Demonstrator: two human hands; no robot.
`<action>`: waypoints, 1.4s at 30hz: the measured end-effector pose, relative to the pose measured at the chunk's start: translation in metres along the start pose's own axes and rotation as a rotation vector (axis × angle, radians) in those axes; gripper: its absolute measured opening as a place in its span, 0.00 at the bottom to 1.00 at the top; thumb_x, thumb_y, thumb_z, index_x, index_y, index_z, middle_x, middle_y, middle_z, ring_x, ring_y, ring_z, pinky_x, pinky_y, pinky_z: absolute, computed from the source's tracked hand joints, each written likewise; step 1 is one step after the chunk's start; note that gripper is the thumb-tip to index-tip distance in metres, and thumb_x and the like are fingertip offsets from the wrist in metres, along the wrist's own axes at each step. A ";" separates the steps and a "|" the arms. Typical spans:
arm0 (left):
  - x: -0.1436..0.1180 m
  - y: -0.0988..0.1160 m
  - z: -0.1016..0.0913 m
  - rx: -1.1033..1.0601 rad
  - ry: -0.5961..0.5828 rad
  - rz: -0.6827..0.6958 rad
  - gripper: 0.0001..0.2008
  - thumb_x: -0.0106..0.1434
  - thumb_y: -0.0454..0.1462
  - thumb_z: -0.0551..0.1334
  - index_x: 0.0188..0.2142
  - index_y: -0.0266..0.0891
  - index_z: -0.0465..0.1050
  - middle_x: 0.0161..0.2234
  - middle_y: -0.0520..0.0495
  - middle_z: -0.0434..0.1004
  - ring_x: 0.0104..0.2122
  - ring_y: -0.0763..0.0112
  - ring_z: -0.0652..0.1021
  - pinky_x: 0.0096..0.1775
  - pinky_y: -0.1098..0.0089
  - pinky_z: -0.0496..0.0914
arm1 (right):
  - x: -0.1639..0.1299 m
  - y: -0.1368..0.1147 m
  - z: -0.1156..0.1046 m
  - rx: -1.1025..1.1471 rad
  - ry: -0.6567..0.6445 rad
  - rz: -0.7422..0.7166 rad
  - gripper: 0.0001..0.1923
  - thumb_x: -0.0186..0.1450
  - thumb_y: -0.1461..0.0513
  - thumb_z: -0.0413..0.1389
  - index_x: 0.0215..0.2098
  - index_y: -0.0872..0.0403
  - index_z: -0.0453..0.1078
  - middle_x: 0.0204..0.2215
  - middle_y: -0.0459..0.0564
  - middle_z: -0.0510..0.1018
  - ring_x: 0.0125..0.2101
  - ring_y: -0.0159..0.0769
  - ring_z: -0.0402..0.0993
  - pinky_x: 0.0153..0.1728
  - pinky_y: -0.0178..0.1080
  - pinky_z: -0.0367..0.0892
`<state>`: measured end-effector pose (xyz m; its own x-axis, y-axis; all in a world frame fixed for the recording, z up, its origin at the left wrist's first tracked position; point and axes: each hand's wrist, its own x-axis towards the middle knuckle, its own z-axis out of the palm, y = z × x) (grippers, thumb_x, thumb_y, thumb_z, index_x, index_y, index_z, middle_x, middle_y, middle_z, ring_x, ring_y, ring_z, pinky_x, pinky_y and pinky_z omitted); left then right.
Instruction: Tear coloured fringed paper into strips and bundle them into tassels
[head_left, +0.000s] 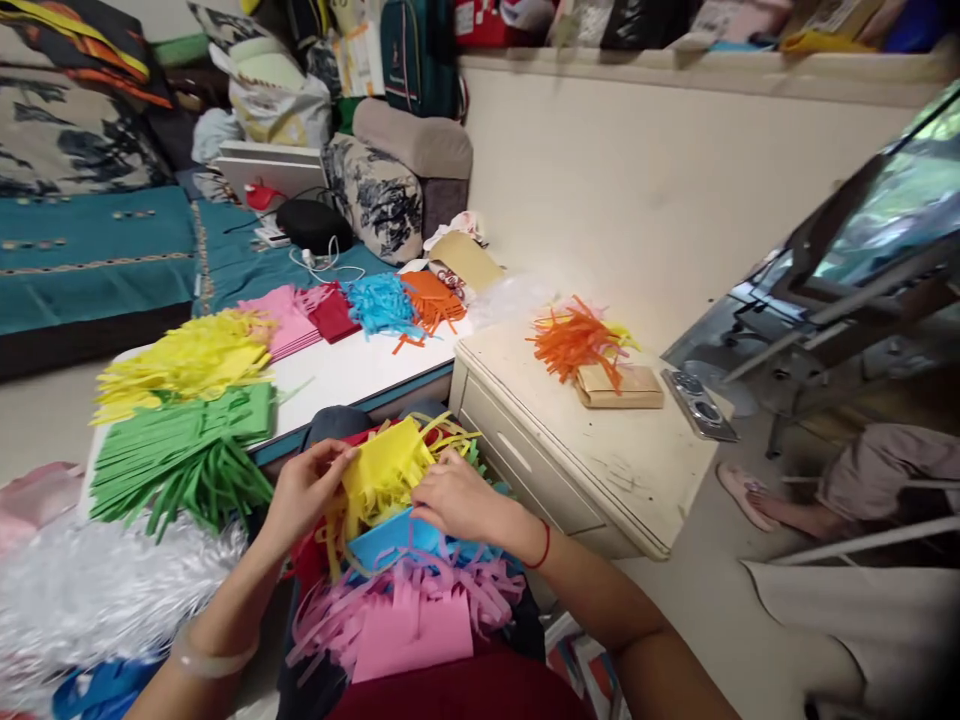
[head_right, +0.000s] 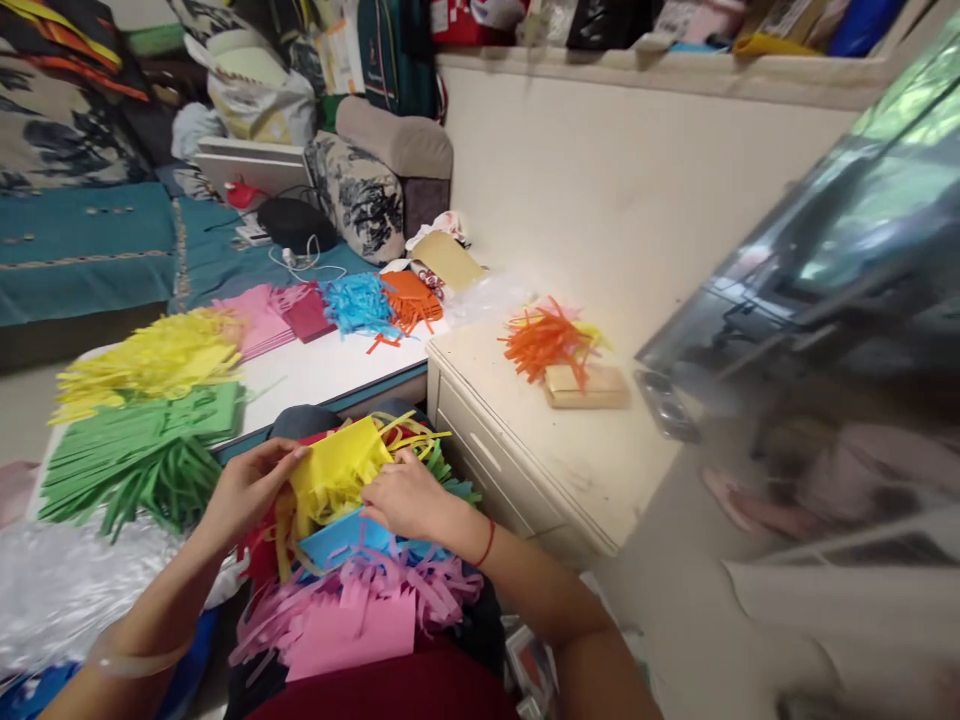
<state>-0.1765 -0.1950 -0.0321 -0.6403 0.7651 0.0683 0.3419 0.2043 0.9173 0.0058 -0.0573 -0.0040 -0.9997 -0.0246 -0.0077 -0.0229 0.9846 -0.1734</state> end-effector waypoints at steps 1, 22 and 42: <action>0.003 -0.002 -0.001 0.019 0.002 0.007 0.19 0.58 0.51 0.59 0.31 0.36 0.71 0.25 0.51 0.72 0.24 0.72 0.71 0.26 0.75 0.62 | 0.000 0.000 0.000 0.016 0.014 0.006 0.11 0.66 0.57 0.54 0.34 0.55 0.73 0.30 0.48 0.79 0.35 0.38 0.72 0.42 0.44 0.58; -0.059 -0.011 0.035 0.777 -0.216 0.381 0.10 0.65 0.36 0.56 0.45 0.38 0.72 0.38 0.45 0.77 0.34 0.64 0.78 0.33 0.69 0.71 | -0.043 0.000 0.034 0.360 0.500 0.297 0.07 0.65 0.66 0.54 0.37 0.54 0.74 0.34 0.50 0.79 0.37 0.38 0.73 0.39 0.41 0.69; -0.111 0.012 0.019 0.209 -0.818 0.256 0.12 0.68 0.38 0.53 0.34 0.39 0.74 0.30 0.49 0.77 0.31 0.72 0.75 0.35 0.74 0.67 | -0.058 -0.004 0.013 0.177 0.571 0.090 0.05 0.66 0.64 0.54 0.33 0.54 0.71 0.33 0.47 0.79 0.37 0.35 0.71 0.42 0.42 0.58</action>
<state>-0.0878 -0.2656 -0.0359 0.1390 0.9837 -0.1137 0.5774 0.0128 0.8164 0.0637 -0.0624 -0.0151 -0.8472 0.2028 0.4910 0.0157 0.9334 -0.3584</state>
